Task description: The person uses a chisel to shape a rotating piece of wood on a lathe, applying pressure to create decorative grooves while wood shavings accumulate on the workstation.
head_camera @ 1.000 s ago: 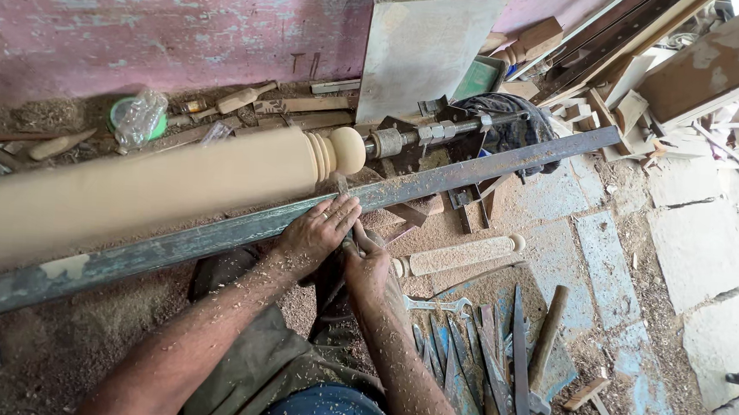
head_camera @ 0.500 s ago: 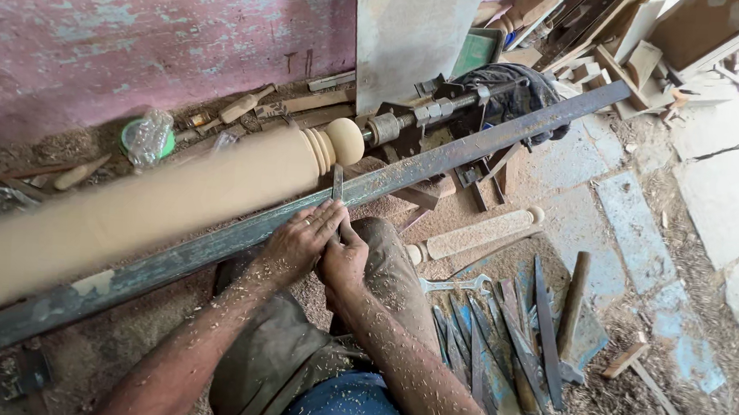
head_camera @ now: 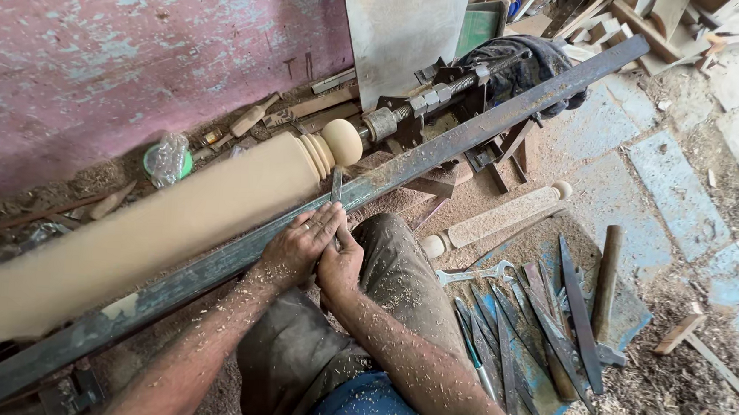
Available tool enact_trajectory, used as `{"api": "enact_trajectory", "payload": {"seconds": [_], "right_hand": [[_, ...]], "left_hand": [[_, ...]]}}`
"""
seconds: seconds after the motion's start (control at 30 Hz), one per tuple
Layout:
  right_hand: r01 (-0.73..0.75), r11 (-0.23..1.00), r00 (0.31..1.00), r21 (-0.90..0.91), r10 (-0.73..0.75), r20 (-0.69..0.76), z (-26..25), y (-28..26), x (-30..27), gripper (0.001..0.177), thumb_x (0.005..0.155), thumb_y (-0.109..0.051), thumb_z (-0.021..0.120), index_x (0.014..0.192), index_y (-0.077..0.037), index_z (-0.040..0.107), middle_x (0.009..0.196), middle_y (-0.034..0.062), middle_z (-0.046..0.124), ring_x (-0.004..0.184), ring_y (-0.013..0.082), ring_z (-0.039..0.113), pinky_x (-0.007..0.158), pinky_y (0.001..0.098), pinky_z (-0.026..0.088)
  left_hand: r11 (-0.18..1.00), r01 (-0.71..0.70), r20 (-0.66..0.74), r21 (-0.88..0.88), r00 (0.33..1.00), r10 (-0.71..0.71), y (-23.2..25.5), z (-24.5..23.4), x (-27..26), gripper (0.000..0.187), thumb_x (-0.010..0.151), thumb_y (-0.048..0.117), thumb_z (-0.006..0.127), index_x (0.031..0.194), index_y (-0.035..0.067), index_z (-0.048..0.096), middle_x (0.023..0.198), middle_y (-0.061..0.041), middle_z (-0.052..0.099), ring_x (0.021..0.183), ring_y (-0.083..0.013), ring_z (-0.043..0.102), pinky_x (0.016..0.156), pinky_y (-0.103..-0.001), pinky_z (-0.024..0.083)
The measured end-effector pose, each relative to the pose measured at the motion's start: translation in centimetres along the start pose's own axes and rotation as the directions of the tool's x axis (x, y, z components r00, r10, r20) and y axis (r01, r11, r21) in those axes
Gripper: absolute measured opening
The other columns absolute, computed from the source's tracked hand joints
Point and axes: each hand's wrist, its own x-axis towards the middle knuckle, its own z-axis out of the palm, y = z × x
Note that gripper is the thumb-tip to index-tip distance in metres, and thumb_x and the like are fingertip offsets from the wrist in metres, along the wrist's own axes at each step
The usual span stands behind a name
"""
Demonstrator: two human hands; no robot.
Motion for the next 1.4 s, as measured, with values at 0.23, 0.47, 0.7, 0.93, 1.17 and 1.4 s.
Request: {"api": "enact_trajectory", "payload": {"seconds": [0.23,0.47,0.7,0.93,1.17,1.4], "right_hand": [[-0.217,0.975,0.976,0.047,0.218,-0.015,0.4,-4.3,-1.1,0.060,0.098,0.000,0.051,0.155,-0.020,0.049,0.119,0.0155,0.075,0.051,0.0108,0.054,0.038,0.0255,0.045],[-0.250,0.953,0.968,0.173,0.245,0.048,-0.7,-5.1,-1.2,0.061,0.098,0.003,0.053,0.156,-0.015,0.046,0.101,0.0160,0.074,0.046,0.0097,0.053,0.035,0.0248,0.041],[-0.187,0.982,0.982,0.042,0.185,0.035,-3.5,-3.0,0.3,0.063,0.094,0.007,0.054,0.154,-0.011,0.046,0.103,0.0107,0.076,0.046,0.0023,0.046,0.038,0.0206,0.042],[-0.256,0.967,0.967,0.018,0.256,-0.002,-4.2,-3.3,0.5,0.064,0.091,0.010,0.056,0.151,-0.010,0.047,0.084,0.0020,0.075,0.044,0.0022,0.041,0.037,0.0200,0.036],[-0.235,0.972,0.972,0.020,0.235,0.029,-4.8,-4.3,0.7,0.063,0.091,0.009,0.058,0.151,-0.011,0.054,0.078,0.0049,0.069,0.046,0.0019,0.039,0.038,0.0194,0.033],[-0.208,0.978,0.978,-0.007,0.208,0.034,-5.6,-3.5,1.6,0.059,0.091,0.009,0.057,0.147,-0.010,0.058,0.087,0.0072,0.075,0.049,0.0029,0.042,0.044,0.0194,0.041]], "left_hand": [[0.999,0.026,0.052,-0.034,0.998,-0.024,0.5,-2.2,1.5,0.065,0.089,-0.002,0.056,0.153,-0.006,0.040,0.153,-0.021,0.050,0.142,-0.0315,0.052,0.119,-0.046,0.040],[0.998,-0.048,0.028,0.039,0.998,0.047,0.2,-1.4,1.9,0.064,0.091,-0.001,0.057,0.153,-0.003,0.041,0.154,-0.020,0.052,0.140,-0.0303,0.054,0.116,-0.043,0.042],[0.980,-0.126,0.072,0.152,0.991,0.116,-0.8,0.7,2.0,0.068,0.092,-0.005,0.057,0.157,0.003,0.037,0.158,-0.015,0.049,0.139,-0.0238,0.056,0.113,-0.042,0.044],[0.991,-0.076,0.148,0.114,0.987,0.059,0.3,-0.7,2.7,0.075,0.084,-0.009,0.057,0.156,0.002,0.037,0.158,-0.015,0.047,0.140,-0.0253,0.054,0.114,-0.041,0.043],[0.981,-0.103,0.126,0.162,0.989,0.083,0.1,-0.3,3.3,0.075,0.084,-0.010,0.060,0.155,0.002,0.039,0.157,-0.015,0.048,0.140,-0.0247,0.055,0.114,-0.040,0.044],[0.988,-0.090,0.128,0.127,0.989,0.074,0.4,-0.9,3.8,0.074,0.084,-0.009,0.060,0.155,0.002,0.041,0.156,-0.016,0.051,0.137,-0.0264,0.057,0.112,-0.039,0.046]]}}
